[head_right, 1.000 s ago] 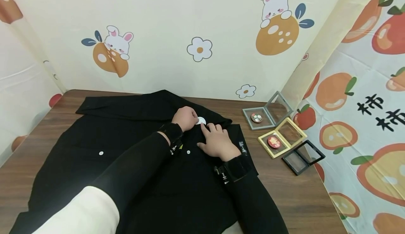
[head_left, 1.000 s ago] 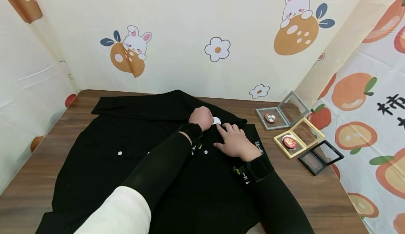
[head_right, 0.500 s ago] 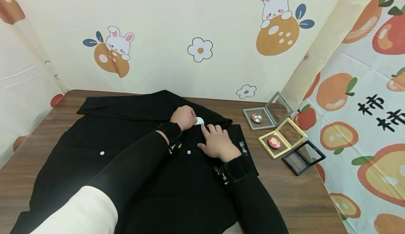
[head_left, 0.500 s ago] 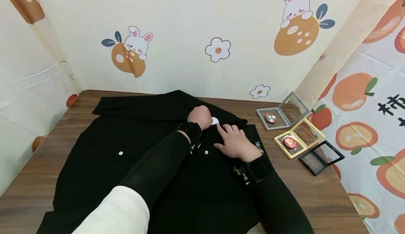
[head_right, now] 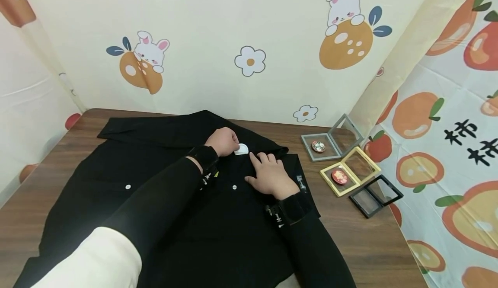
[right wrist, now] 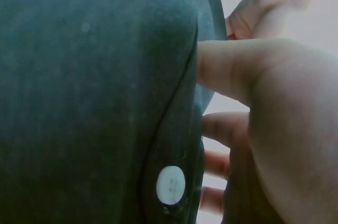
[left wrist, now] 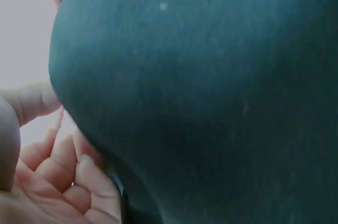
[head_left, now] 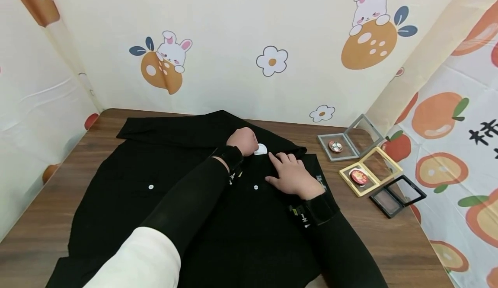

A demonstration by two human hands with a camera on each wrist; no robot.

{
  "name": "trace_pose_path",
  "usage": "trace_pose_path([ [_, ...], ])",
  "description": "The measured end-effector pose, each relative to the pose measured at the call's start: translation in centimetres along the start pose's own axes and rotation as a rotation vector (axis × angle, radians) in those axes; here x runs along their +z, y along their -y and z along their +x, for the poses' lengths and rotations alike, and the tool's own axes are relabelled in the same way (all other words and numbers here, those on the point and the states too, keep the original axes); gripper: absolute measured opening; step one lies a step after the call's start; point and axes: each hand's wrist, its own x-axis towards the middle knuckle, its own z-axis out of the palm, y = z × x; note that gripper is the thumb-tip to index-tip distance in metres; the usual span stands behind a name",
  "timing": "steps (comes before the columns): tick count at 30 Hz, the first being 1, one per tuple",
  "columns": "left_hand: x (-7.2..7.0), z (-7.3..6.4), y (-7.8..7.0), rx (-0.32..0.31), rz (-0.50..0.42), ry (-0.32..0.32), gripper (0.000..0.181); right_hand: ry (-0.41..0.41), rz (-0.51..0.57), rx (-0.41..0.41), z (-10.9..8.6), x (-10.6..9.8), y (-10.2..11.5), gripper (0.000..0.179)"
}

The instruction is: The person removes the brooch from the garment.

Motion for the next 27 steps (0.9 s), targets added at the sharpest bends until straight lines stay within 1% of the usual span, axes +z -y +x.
trace_pose_path([
  [4, -0.6, 0.0, 0.8, 0.049, -0.054, 0.022, 0.02, -0.001, 0.007, -0.01, -0.1, 0.1, 0.1, 0.075],
  [6, -0.7, 0.0, 1.3, 0.103, -0.084, 0.037, 0.015, -0.002, 0.006, -0.01, -0.2, 0.2, 0.1, 0.073],
  [9, -0.8, -0.4, 1.8, 0.203, -0.125, 0.054, 0.008, -0.004, -0.005, 0.001, -0.5, 0.3, 0.2, 0.072],
  [11, -1.0, -1.0, 2.2, 0.252, -0.145, 0.055, 0.007, -0.007, 0.0, 0.003, -0.6, 0.2, 0.3, 0.071],
  [12, -1.2, -1.4, 2.4, 0.264, -0.153, 0.047, 0.007, -0.009, 0.008, 0.001, -0.6, 0.1, 0.4, 0.071],
  [16, -2.2, -3.3, 3.1, 0.268, -0.199, 0.02, 0.008, -0.001, 0.044, -0.003, -0.8, -0.3, 1.1, 0.071],
  [19, -3.4, -4.6, 3.2, 0.272, -0.265, -0.009, 0.008, -0.018, 0.05, -0.001, -1.0, -0.8, 1.7, 0.07],
  [24, -5.2, -5.8, 3.2, 0.317, -0.374, -0.083, 0.008, -0.068, 0.056, -0.03, -1.1, -1.6, 2.4, 0.067],
  [27, -6.0, -6.6, 3.1, 0.32, -0.428, -0.114, 0.008, -0.105, 0.075, -0.06, -1.0, -1.9, 2.9, 0.065],
])
